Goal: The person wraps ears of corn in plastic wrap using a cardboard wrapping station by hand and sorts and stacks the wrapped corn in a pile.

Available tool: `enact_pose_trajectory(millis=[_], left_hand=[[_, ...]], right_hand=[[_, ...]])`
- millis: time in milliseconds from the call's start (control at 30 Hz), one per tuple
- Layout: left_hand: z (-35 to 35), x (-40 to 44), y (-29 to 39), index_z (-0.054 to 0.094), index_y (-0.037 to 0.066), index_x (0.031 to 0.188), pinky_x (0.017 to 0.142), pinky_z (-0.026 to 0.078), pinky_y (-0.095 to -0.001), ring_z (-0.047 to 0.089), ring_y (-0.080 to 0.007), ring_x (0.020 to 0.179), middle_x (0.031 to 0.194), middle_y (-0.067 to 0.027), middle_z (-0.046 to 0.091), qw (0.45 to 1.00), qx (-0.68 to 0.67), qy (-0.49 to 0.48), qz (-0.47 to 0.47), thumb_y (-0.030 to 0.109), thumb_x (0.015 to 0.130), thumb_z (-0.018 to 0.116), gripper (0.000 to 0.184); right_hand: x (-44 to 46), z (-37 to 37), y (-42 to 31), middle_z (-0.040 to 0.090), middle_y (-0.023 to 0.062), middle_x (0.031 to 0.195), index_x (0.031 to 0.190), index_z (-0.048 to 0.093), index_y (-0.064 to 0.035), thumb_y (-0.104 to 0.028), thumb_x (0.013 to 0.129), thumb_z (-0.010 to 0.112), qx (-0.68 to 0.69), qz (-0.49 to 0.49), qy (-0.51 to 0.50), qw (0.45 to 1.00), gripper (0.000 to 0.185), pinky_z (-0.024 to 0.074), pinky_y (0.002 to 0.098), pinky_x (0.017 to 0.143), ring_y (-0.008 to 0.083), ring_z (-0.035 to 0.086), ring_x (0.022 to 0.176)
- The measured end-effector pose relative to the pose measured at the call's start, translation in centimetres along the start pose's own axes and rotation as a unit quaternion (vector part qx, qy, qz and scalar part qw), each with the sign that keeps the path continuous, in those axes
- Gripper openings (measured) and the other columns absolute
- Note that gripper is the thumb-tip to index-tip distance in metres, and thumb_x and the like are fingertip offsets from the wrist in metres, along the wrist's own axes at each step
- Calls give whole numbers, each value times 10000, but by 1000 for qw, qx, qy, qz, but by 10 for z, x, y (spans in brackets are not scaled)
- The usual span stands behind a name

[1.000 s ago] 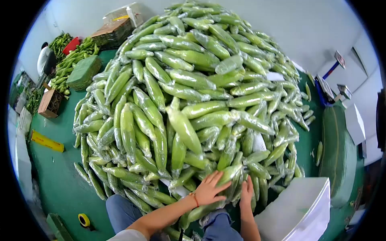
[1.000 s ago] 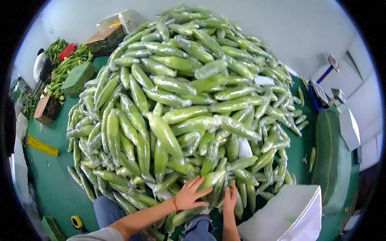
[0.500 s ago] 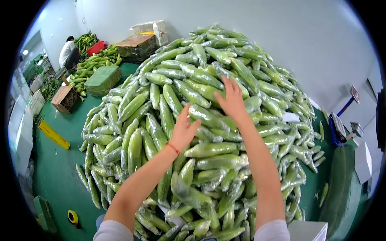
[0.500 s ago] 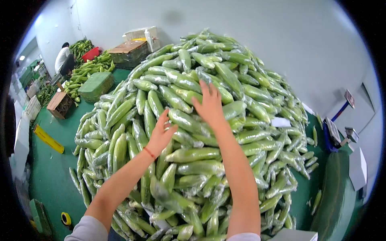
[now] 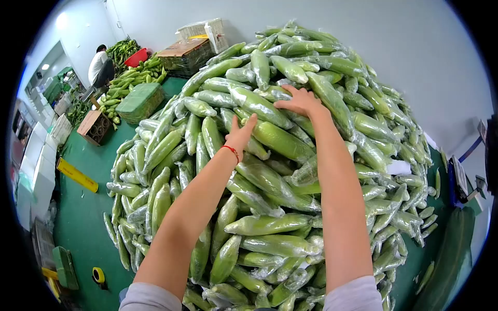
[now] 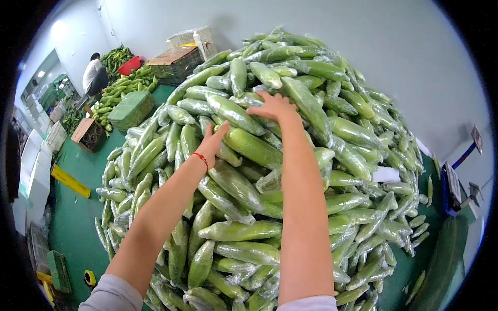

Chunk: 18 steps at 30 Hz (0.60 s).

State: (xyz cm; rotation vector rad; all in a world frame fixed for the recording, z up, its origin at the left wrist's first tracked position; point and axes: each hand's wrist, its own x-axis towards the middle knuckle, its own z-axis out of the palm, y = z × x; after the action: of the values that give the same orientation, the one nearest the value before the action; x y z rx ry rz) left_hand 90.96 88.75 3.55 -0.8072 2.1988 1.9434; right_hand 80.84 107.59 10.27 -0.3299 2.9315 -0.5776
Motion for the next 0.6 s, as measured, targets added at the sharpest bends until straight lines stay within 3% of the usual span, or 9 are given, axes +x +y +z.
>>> enact_pose_trajectory(millis=[133,167,333,400,433,467,500,567,600], left_hand=[[-8,-15,-6,104,270,1531,1055,303,-545,336,-335,1352,1522,-177,243,997,-55,-26,47,583,760,671,1007],[-7,-18,-9,106,267,1532,1053,306,-543,343,-330,1347,1518,-177,251,994,-79,-41,64,575,757,679,1012],[3,-36,-26,140,191,1530,1048,354,-398,403,-308,1299,1464,-209,327,985,-53,-50,156,428,759,723,996],[13,-48,-38,154,166,1525,1030,374,-391,422,-280,1281,1459,-190,339,975,-38,-47,212,349,782,719,951],[18,-52,-45,161,154,1522,1021,384,-388,432,-266,1272,1457,-180,345,970,-30,-46,238,309,794,716,929],[19,-71,-44,172,117,1515,1009,402,-359,437,-224,1261,1468,-145,335,951,-153,-120,239,154,847,653,824],[19,-93,-49,168,109,1514,1013,399,-350,438,-217,1259,1474,-136,327,944,-196,-139,227,118,857,626,801],[19,-137,-55,161,93,1514,1021,395,-331,438,-202,1257,1486,-119,311,921,-281,-178,203,45,876,573,760],[17,-163,-57,147,81,1514,1073,341,-328,388,-210,1306,1504,-122,282,918,-244,-178,257,17,877,549,756]], right_hand=[[11,18,23,260,276,1490,1501,242,-248,-694,600,688,134,-80,-41,987,1100,246,546,1114,455,252,1375],[-4,12,15,266,231,1508,1510,206,-172,-630,649,703,94,-70,-31,993,1094,273,490,1123,371,281,1389],[-63,-1,8,234,175,1539,1505,203,-109,-571,694,705,269,-115,-103,951,1060,246,445,1136,327,255,1409],[-99,3,-2,248,176,1532,1493,239,-92,-542,728,693,293,-174,-111,934,997,236,418,1141,319,262,1404],[-105,19,-2,262,192,1521,1485,257,-81,-509,728,704,257,-175,-99,945,978,256,418,1129,321,277,1395],[-119,27,-5,331,219,1463,1484,270,-111,-524,690,717,258,-168,-52,950,1000,297,431,1100,365,330,1348],[-140,35,-6,400,247,1404,1484,282,-142,-539,652,730,258,-155,-6,954,1024,337,444,1070,409,384,1301],[-193,33,-9,405,250,1381,1475,297,-154,-516,639,740,193,-126,61,971,1013,346,460,1060,424,386,1284],[-219,28,-16,407,252,1369,1470,305,-160,-504,632,746,155,-116,92,977,1008,350,468,1055,431,387,1275]])
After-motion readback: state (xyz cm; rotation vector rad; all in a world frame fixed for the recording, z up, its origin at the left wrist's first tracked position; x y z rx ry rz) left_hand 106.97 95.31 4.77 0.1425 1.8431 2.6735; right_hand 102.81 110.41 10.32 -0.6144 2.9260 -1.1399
